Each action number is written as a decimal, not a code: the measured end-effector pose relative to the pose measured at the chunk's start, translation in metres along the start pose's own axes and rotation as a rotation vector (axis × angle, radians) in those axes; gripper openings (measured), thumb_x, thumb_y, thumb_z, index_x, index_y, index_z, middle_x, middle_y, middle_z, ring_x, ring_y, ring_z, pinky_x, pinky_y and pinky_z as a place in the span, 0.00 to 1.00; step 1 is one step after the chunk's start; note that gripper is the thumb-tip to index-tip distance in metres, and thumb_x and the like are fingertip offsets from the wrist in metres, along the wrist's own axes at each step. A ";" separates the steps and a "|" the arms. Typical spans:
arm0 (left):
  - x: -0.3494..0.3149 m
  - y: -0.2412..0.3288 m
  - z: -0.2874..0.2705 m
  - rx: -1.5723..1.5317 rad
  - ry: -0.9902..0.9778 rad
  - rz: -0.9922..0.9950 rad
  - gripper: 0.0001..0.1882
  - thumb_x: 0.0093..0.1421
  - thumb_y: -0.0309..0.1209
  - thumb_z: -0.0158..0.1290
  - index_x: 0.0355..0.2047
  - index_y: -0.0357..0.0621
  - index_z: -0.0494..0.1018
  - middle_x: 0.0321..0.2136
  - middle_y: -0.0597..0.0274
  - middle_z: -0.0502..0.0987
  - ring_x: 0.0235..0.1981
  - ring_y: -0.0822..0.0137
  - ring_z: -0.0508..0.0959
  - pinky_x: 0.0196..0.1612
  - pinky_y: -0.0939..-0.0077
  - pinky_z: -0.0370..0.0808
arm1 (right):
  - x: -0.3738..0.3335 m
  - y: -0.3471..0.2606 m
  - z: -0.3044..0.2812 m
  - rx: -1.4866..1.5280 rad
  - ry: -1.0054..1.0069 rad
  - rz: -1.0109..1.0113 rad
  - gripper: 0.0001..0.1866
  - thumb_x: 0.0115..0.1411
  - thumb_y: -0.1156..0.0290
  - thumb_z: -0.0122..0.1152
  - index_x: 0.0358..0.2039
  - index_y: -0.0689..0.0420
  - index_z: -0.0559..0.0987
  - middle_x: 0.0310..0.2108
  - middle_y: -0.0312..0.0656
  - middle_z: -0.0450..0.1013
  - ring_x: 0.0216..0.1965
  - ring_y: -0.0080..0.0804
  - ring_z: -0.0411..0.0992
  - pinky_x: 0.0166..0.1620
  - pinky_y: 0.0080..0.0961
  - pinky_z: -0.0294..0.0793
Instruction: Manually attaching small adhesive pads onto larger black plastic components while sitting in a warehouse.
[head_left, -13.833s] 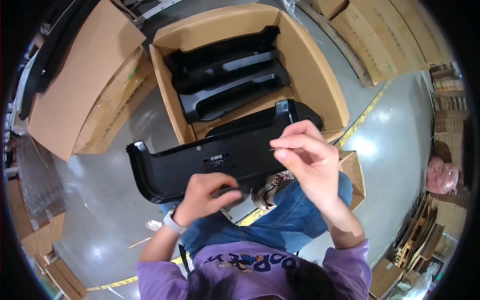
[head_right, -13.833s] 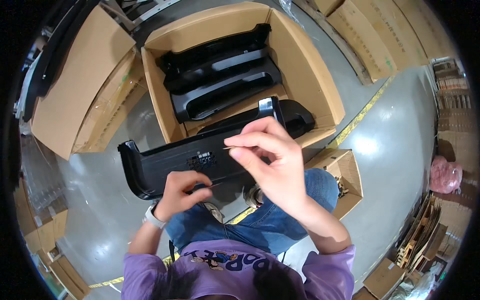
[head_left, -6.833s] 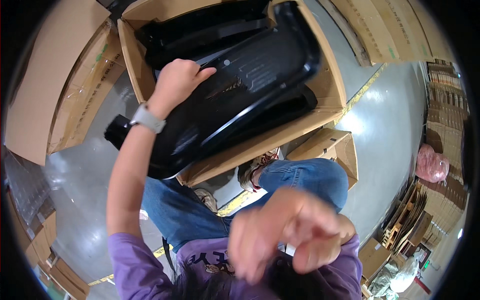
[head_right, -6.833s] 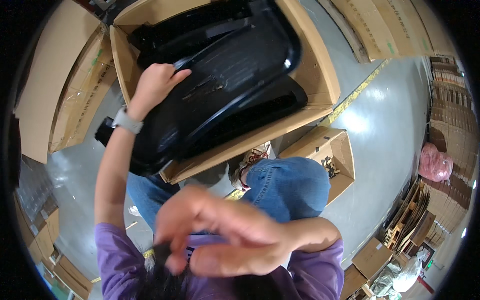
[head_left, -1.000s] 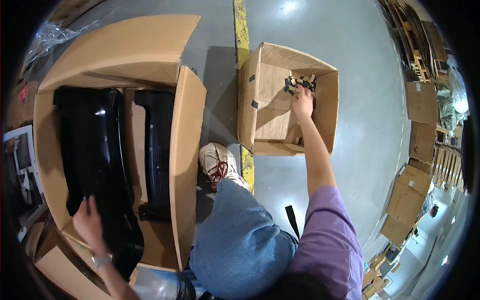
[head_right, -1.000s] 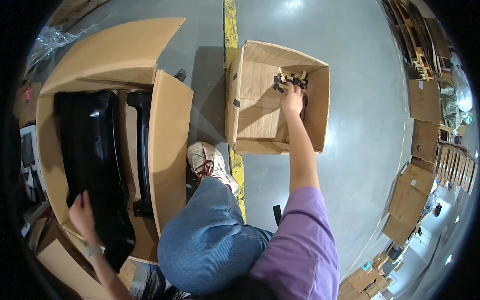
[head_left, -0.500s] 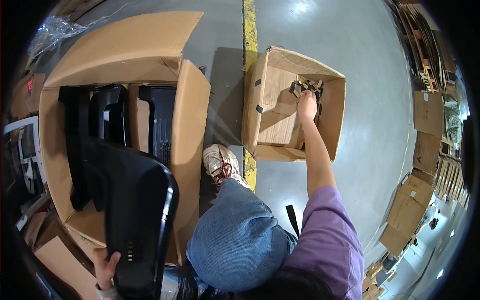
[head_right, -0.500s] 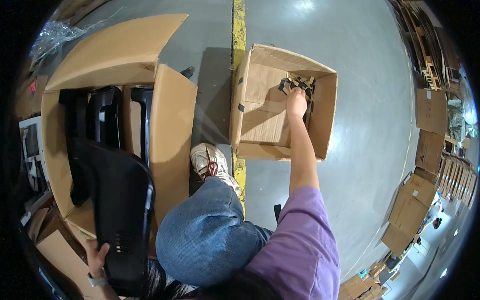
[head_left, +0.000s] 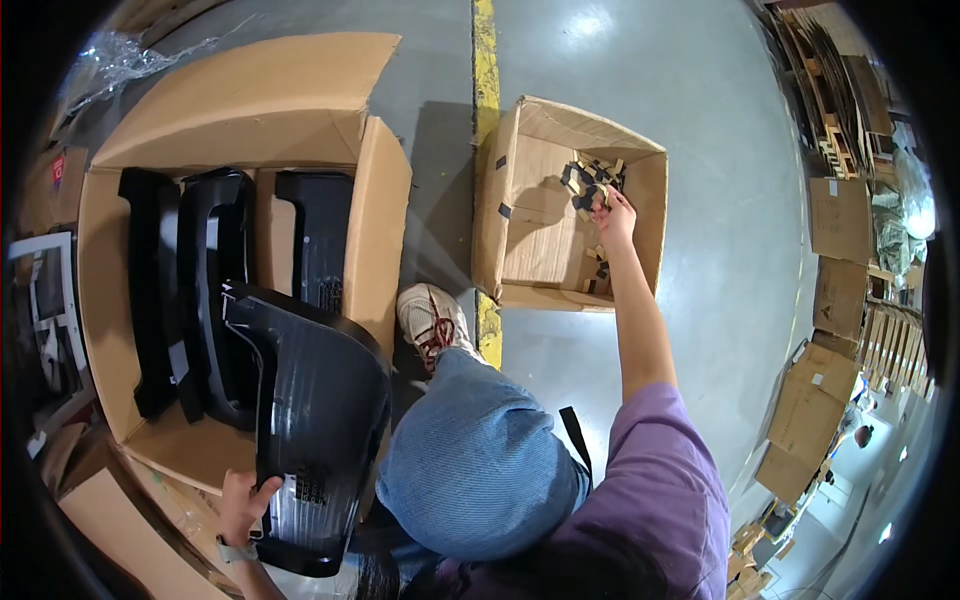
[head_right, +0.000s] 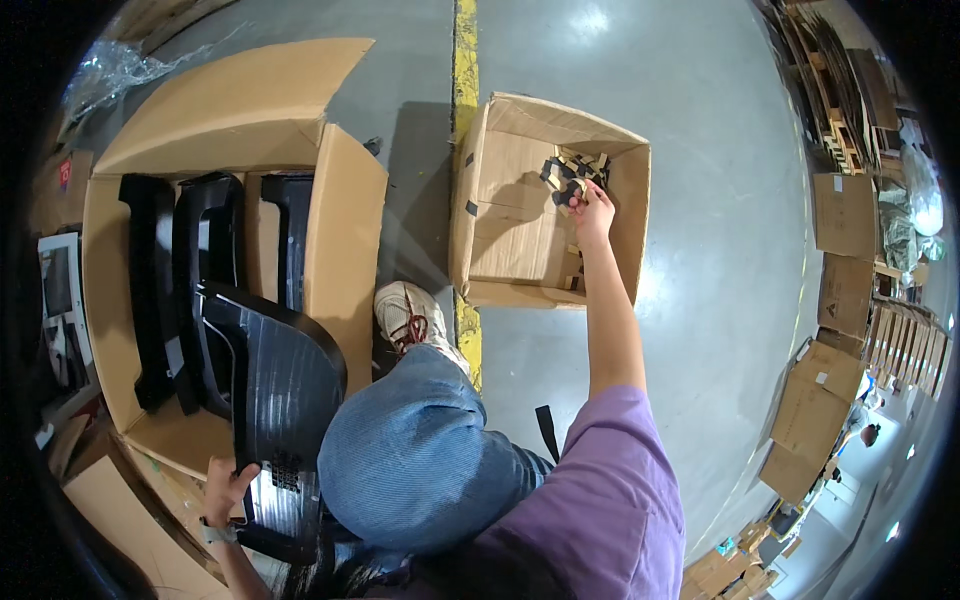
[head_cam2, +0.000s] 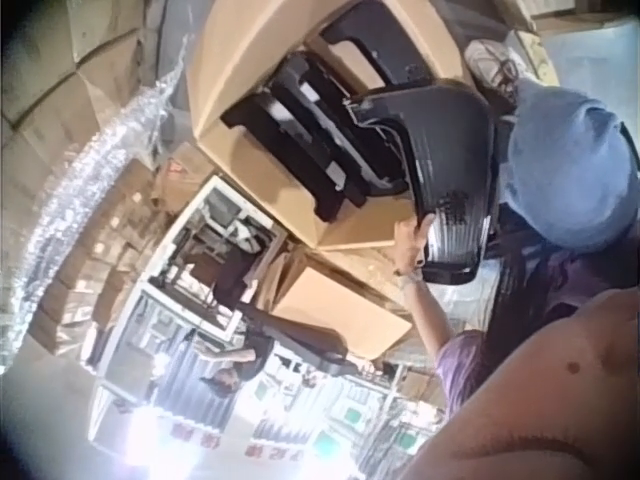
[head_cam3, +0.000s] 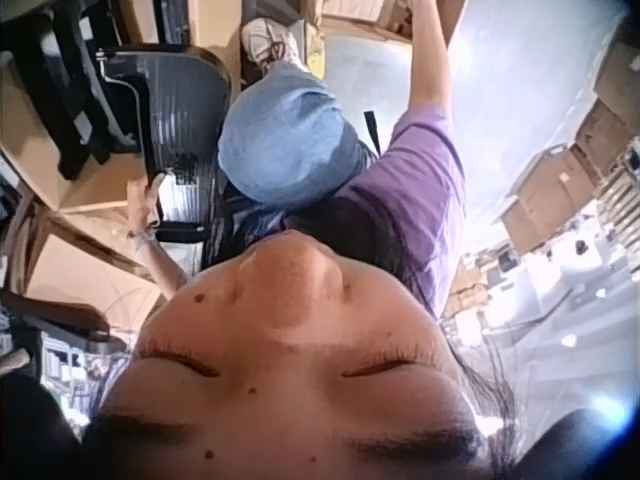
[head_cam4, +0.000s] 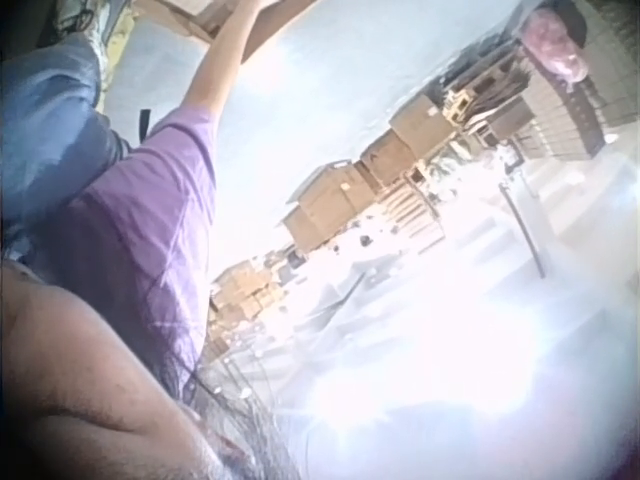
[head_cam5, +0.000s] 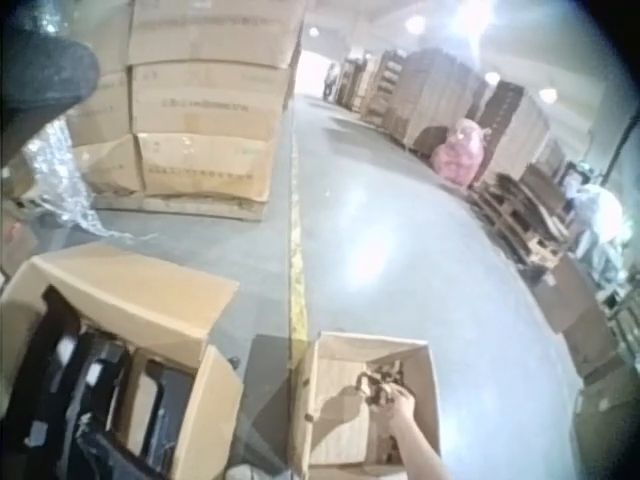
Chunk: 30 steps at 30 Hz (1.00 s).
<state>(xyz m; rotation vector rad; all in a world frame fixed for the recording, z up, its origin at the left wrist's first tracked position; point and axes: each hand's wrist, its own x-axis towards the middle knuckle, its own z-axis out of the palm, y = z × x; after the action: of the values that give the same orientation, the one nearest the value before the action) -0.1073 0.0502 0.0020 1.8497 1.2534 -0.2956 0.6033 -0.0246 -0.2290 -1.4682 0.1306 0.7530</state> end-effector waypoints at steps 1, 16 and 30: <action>0.001 0.001 0.002 -0.007 0.006 -0.001 0.20 0.50 0.36 0.60 0.13 0.33 0.67 0.09 0.48 0.65 0.10 0.52 0.64 0.15 0.66 0.57 | -0.007 -0.002 0.004 -0.004 -0.007 -0.004 0.13 0.65 0.72 0.46 0.49 0.58 0.70 0.28 0.41 0.71 0.23 0.26 0.68 0.27 0.25 0.69; -0.021 0.048 0.021 0.173 0.319 -0.020 0.20 0.47 0.45 0.61 0.30 0.40 0.73 0.17 0.47 0.74 0.22 0.45 0.74 0.27 0.58 0.70 | -0.198 -0.116 0.140 0.207 -0.734 0.111 0.09 0.61 0.74 0.48 0.42 0.59 0.73 0.32 0.35 0.67 0.30 0.23 0.64 0.32 0.19 0.65; -0.040 0.038 0.048 -0.020 0.686 0.090 0.13 0.52 0.43 0.57 0.29 0.46 0.77 0.18 0.52 0.75 0.24 0.50 0.76 0.29 0.60 0.72 | -0.470 -0.146 0.314 -0.434 -1.548 0.144 0.13 0.63 0.65 0.54 0.36 0.64 0.75 0.16 0.29 0.60 0.15 0.15 0.56 0.20 0.16 0.62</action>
<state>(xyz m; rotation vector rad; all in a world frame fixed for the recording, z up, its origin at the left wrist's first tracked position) -0.0819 -0.0160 0.0168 2.0577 1.5958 0.4402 0.2061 0.0992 0.1811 -0.8959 -1.1638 1.9053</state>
